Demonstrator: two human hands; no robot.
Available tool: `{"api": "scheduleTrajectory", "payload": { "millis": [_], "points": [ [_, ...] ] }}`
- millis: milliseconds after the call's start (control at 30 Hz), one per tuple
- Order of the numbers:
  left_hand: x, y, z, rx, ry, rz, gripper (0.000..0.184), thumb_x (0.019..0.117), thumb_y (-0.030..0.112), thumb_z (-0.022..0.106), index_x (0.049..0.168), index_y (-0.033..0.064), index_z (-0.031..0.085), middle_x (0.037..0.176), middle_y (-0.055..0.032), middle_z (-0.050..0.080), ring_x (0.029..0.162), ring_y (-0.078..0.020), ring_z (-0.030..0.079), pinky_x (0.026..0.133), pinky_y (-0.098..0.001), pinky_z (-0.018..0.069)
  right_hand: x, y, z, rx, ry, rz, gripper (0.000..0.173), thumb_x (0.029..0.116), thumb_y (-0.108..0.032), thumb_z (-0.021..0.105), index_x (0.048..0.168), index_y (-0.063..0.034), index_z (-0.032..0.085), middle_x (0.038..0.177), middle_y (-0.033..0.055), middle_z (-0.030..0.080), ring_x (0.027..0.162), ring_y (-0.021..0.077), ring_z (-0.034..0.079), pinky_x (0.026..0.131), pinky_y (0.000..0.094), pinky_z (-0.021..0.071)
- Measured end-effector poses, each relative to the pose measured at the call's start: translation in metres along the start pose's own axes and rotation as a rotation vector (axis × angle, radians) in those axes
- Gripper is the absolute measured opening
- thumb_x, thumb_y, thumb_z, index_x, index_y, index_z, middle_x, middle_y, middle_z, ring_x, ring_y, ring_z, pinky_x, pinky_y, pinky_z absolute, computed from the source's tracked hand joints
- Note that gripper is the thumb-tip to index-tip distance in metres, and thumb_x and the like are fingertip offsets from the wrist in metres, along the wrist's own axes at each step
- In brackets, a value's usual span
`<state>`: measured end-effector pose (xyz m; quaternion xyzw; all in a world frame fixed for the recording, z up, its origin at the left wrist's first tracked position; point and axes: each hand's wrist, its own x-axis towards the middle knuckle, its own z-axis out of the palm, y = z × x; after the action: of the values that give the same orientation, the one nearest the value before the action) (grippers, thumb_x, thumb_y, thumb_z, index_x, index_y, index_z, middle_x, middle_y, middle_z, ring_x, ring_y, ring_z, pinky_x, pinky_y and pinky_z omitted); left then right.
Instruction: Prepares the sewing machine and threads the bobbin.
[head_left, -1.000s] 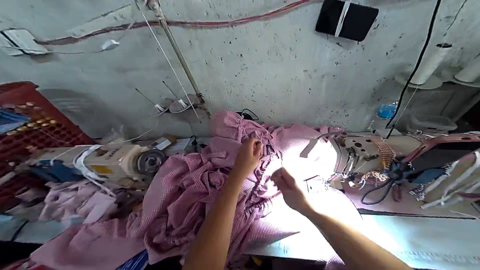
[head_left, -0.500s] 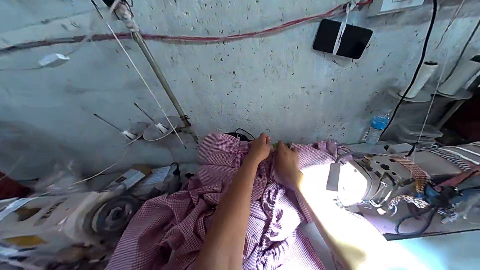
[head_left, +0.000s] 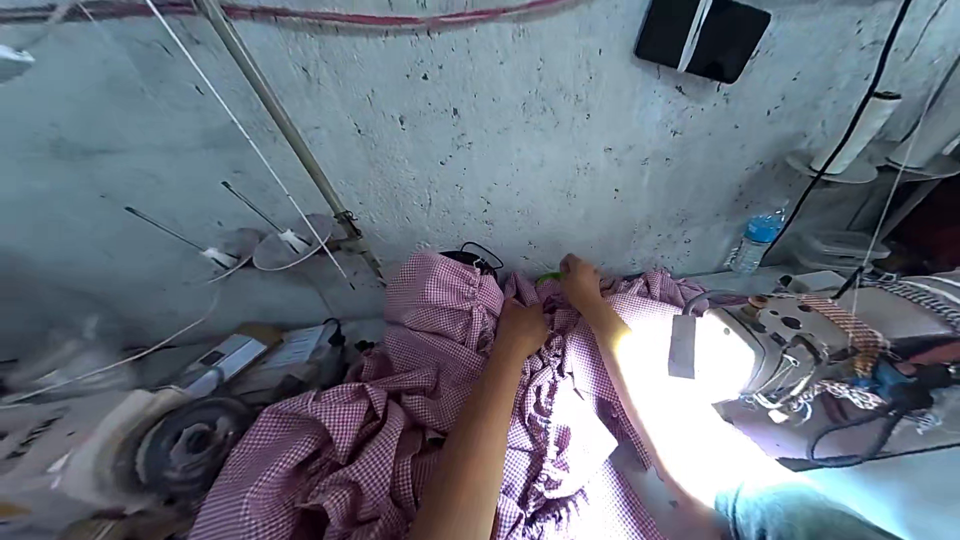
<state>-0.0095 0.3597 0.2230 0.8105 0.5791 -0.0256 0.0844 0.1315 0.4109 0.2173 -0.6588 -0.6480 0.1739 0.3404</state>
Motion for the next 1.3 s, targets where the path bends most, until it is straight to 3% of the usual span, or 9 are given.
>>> {"api": "scheduleTrajectory", "payload": {
  "millis": [133,233,367,500,567,667,867,1000,1300],
  "points": [
    [0.003,-0.016,0.014,-0.23,0.303,0.053,0.045,0.1118,0.027,0.034,0.134,-0.0042,0.059,0.139,-0.0247,0.057,0.137,-0.0375,0.049,0.119,-0.0535,0.0288,0.022,0.0,0.015,-0.074,-0.225,-0.04,0.033,0.1068,-0.017,0.049,0.129,0.0011,0.064,0.131,0.0254,0.064,0.129,0.043,0.056,0.114,0.0686,0.0289],
    [0.017,-0.033,0.033,-0.492,0.577,0.234,0.039,0.109,0.015,0.037,0.127,-0.01,0.062,0.146,-0.0254,0.052,0.141,-0.0393,0.045,0.12,-0.0513,0.0309,-0.018,-0.011,0.012,-0.032,-0.261,-0.134,0.03,0.1065,-0.013,0.048,0.127,0.0013,0.064,0.124,0.0263,0.066,0.12,0.043,0.062,0.104,0.0631,0.0455],
    [0.011,-0.036,0.035,-0.534,0.437,0.251,0.04,0.112,0.019,0.034,0.121,-0.0071,0.062,0.115,-0.0263,0.067,0.117,-0.0388,0.062,0.108,-0.0553,0.0415,-0.065,-0.002,0.001,-0.044,-0.39,-0.081,0.031,0.1065,-0.013,0.048,0.128,0.0031,0.064,0.126,0.0239,0.066,0.122,0.0365,0.062,0.107,0.0539,0.0456],
    [0.007,-0.03,0.031,-0.4,0.315,0.21,0.048,0.1132,0.026,0.03,0.125,-0.0064,0.062,0.115,-0.0252,0.069,0.119,-0.0377,0.063,0.115,-0.0559,0.0321,-0.043,0.02,-0.005,0.194,-0.199,0.103,0.026,0.1042,-0.011,0.054,0.119,0.0074,0.064,0.111,0.0226,0.069,0.106,0.0314,0.067,0.097,0.0494,0.0514],
    [0.006,-0.028,0.031,-0.315,0.262,0.205,0.05,0.1135,0.03,0.027,0.128,-0.0033,0.061,0.119,-0.0226,0.069,0.122,-0.0347,0.062,0.116,-0.0545,0.0294,-0.021,0.015,-0.001,0.193,-0.079,0.162,0.028,0.1057,-0.014,0.052,0.123,0.0059,0.061,0.109,0.0212,0.072,0.101,0.0316,0.071,0.092,0.0496,0.0557],
    [0.006,-0.026,0.031,-0.266,0.226,0.188,0.051,0.1135,0.032,0.025,0.132,-0.0009,0.06,0.125,-0.0206,0.068,0.126,-0.0325,0.06,0.119,-0.0525,0.0274,0.005,0.006,0.01,0.075,-0.038,0.102,0.025,0.1042,-0.012,0.054,0.121,0.0044,0.064,0.113,0.027,0.068,0.104,0.0426,0.068,0.089,0.0604,0.054],
    [0.001,-0.026,0.024,-0.31,0.226,0.182,0.05,0.1137,0.029,0.025,0.132,-0.0027,0.059,0.127,-0.0218,0.067,0.127,-0.0327,0.059,0.118,-0.0521,0.0271,0.039,0.006,0.031,-0.489,-0.347,-0.024,0.029,0.0931,-0.016,0.07,0.119,-0.0016,0.072,0.136,0.0239,0.061,0.136,0.0453,0.048,0.109,0.0695,0.0345],
    [0.006,-0.027,0.029,-0.307,0.241,0.165,0.05,0.1136,0.03,0.026,0.133,-0.001,0.06,0.127,-0.0202,0.067,0.128,-0.0318,0.059,0.118,-0.0517,0.0268,0.033,0.01,0.038,-0.503,-0.321,-0.038,0.032,0.0931,-0.019,0.071,0.115,0.0044,0.069,0.125,0.0277,0.066,0.123,0.0487,0.058,0.104,0.0763,0.0337],
    [0.003,-0.029,0.028,-0.399,0.276,0.143,0.041,0.1124,0.025,0.034,0.136,-0.0012,0.056,0.133,-0.021,0.063,0.132,-0.0327,0.054,0.119,-0.0509,0.0273,0.053,0.011,0.043,-0.534,-0.438,0.039,0.042,0.0953,-0.027,0.07,0.123,0.0043,0.067,0.133,0.027,0.063,0.131,0.0464,0.054,0.109,0.0762,0.0289]
  ]
}}
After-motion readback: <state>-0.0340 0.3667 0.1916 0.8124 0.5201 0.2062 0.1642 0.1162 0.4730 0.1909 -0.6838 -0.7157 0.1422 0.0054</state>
